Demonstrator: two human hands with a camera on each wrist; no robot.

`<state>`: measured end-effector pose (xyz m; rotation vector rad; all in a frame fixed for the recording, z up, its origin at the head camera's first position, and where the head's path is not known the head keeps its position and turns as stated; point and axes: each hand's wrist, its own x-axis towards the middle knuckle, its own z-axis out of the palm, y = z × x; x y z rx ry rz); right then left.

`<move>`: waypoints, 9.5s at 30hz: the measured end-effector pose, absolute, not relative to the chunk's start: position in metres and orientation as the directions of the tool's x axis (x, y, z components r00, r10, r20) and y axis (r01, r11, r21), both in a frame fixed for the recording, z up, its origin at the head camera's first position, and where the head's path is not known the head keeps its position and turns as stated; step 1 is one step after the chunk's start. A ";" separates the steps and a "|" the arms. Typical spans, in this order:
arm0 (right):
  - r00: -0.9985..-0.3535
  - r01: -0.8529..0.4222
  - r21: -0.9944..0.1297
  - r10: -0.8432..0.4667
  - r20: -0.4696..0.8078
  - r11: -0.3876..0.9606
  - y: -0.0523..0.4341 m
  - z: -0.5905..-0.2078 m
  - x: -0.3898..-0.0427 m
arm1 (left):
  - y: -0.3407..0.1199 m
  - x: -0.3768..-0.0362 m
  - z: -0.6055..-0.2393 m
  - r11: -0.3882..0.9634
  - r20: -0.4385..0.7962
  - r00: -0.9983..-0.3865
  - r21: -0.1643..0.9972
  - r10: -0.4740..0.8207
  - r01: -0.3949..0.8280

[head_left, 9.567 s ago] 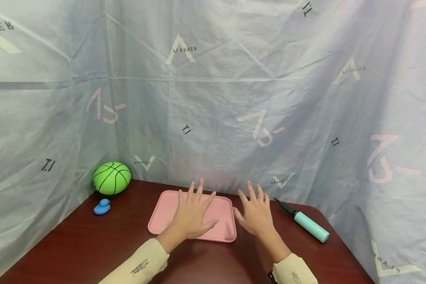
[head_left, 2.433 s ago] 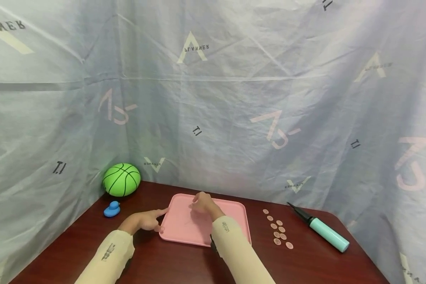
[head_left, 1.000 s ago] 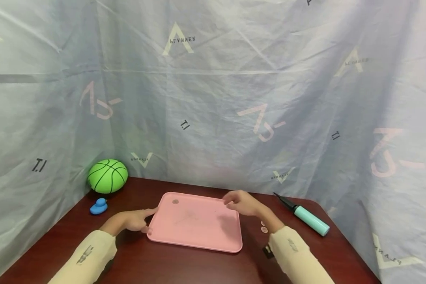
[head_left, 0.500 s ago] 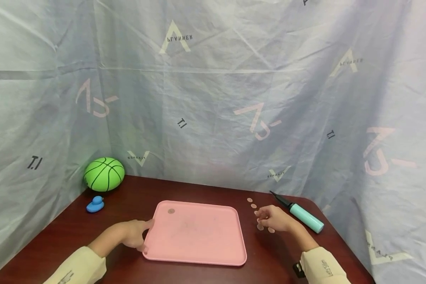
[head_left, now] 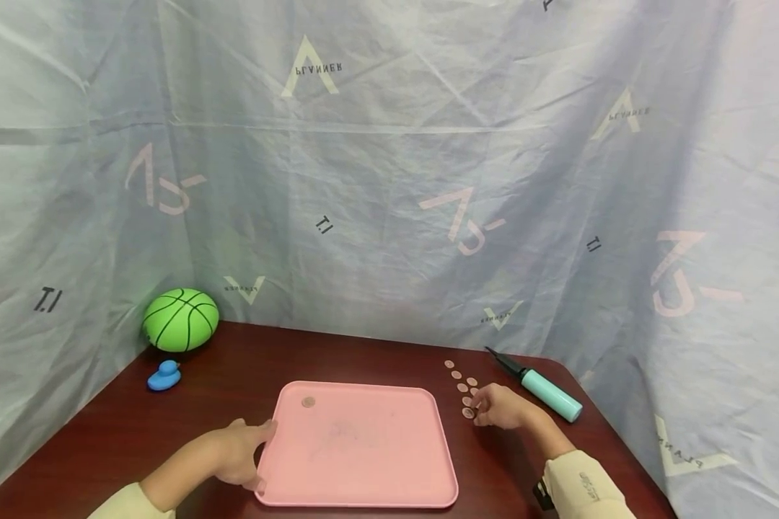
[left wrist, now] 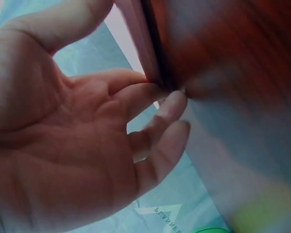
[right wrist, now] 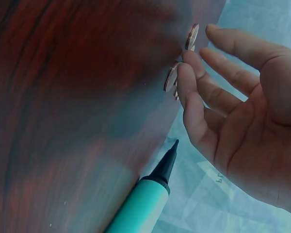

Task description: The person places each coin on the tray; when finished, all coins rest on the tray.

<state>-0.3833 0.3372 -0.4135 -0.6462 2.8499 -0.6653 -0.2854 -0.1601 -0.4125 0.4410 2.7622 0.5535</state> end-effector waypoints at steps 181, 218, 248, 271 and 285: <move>-0.813 -0.496 -0.490 -0.581 -0.027 0.717 0.105 -0.432 -0.414 | -0.167 -0.379 -0.443 0.736 -0.225 -0.819 0.603 0.528 0.309; -0.933 -0.344 -0.569 -0.340 0.118 0.747 0.332 -0.411 -0.377 | -0.168 -0.380 -0.430 0.768 -0.246 -0.828 0.566 0.504 0.299; -0.966 -0.227 -0.538 -0.258 0.018 0.812 0.352 -0.435 -0.407 | -0.168 -0.377 -0.428 0.754 -0.232 -0.818 0.572 0.526 0.323; -0.923 -0.383 -0.370 -0.369 0.109 0.846 0.324 -0.422 -0.401 | -0.168 -0.375 -0.427 0.754 -0.234 -0.823 0.579 0.517 0.309; -0.849 -0.528 -0.287 -0.495 0.185 0.799 0.261 -0.406 -0.387 | -0.168 -0.376 -0.429 0.757 -0.237 -0.826 0.579 0.512 0.304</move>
